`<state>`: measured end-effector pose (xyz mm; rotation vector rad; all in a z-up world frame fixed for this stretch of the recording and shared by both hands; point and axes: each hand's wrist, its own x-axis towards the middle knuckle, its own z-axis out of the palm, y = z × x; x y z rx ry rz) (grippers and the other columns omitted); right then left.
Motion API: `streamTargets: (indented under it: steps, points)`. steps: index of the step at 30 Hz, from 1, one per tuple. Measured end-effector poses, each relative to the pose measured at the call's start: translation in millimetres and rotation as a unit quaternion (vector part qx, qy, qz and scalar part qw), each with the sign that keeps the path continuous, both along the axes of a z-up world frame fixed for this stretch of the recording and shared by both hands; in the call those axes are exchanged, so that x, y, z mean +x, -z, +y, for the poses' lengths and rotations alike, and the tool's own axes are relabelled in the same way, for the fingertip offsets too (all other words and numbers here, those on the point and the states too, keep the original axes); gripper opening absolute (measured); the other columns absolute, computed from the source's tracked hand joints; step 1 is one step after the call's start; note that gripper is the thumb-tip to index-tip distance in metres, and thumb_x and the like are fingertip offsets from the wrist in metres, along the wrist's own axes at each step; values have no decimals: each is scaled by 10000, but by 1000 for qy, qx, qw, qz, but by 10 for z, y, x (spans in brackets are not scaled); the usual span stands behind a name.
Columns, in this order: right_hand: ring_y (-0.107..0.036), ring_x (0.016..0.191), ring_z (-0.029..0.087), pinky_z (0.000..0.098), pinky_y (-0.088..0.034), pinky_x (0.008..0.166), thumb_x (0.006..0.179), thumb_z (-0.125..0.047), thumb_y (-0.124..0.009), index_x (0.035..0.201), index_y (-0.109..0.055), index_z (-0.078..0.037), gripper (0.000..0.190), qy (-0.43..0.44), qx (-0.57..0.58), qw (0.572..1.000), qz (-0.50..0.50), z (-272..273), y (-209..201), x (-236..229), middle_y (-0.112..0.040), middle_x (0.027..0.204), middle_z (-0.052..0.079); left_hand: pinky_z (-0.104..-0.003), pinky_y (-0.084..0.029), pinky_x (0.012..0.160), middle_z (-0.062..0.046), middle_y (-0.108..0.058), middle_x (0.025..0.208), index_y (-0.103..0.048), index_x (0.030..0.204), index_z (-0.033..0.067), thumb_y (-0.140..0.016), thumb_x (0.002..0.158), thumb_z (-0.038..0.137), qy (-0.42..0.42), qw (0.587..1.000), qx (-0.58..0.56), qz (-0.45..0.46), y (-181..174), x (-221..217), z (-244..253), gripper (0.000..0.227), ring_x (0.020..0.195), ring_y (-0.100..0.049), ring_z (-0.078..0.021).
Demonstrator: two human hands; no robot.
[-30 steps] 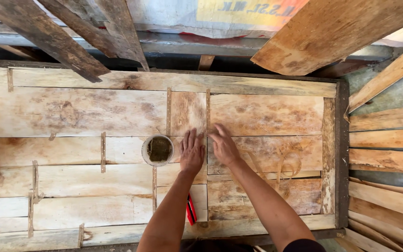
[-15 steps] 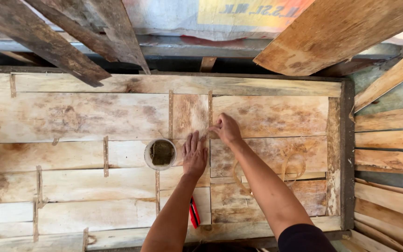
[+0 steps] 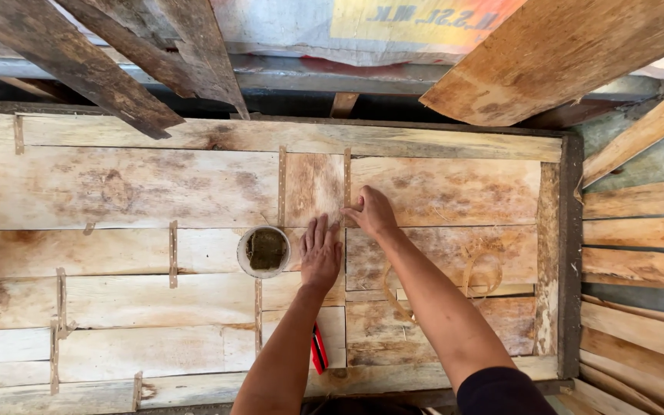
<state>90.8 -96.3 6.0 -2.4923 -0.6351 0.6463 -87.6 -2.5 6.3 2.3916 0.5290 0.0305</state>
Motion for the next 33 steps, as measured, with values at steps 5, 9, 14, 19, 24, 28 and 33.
streamTargets:
  steps: [5, 9, 14, 19, 24, 28, 33]
  points:
    - [-524, 716, 181, 353, -522, 626, 745, -373, -930, 883, -461, -90, 565, -61, 10, 997, -48, -14, -123, 56, -529, 819, 55, -522, -178, 1221, -105, -273, 1659, -457, 1498, 160, -519, 1003, 272, 0, 1000, 6, 3, 22, -5, 2, 511, 1543, -207, -334]
    - [-528, 729, 198, 367, -508, 657, 632, -323, -968, 884, -463, -78, 614, -106, 56, 990, -74, -69, -156, 33, -537, 811, 69, -532, -173, 1213, -123, -264, 1661, -433, 1521, 144, -525, 1012, 259, 5, 1000, 14, -13, 47, 2, -6, 529, 1537, -197, -346]
    - [-548, 754, 195, 335, -543, 683, 788, -318, -917, 913, -465, -87, 522, -47, 39, 998, -27, -41, -124, -53, -543, 858, 75, -531, -170, 1221, -113, -269, 1661, -438, 1508, 160, -526, 1005, 255, 3, 1000, -2, 6, -38, -9, 26, 519, 1547, -191, -335]
    - [-617, 808, 188, 335, -564, 721, 786, -279, -890, 965, -513, -48, 477, -66, 84, 991, -80, -95, -214, -32, -610, 902, 98, -538, -157, 1220, -124, -259, 1651, -456, 1500, 145, -559, 964, 198, 8, 1000, -21, -14, -80, -15, 52, 549, 1534, -189, -339]
    - [-684, 916, 164, 295, -620, 826, 956, -287, -710, 1150, -644, -43, 319, 99, 119, 974, 166, -414, -514, -40, -708, 1058, 98, -485, -274, 1221, -157, -501, 1542, -619, 1359, 106, -554, 888, 6, -45, 983, -130, -123, -129, -32, 130, 486, 1493, -362, -367]
    - [-691, 827, 136, 284, -599, 777, 1006, -233, -648, 1033, -710, -60, 186, 223, 196, 947, 123, -972, -681, -235, -735, 918, 51, -449, -408, 1138, -221, -589, 1429, -603, 1349, 20, -559, 928, 6, -79, 967, -158, -185, -204, -152, 100, 424, 1353, -525, -392]
    - [-652, 826, 99, 249, -551, 750, 1031, -114, -585, 1175, -650, -65, 166, 340, 378, 856, 94, -1772, -446, -591, -693, 929, 42, -386, -576, 874, -172, -715, 1107, -658, 1227, 17, -606, 987, 101, -111, 953, -207, -190, -251, -380, -298, 260, 988, -725, -310]
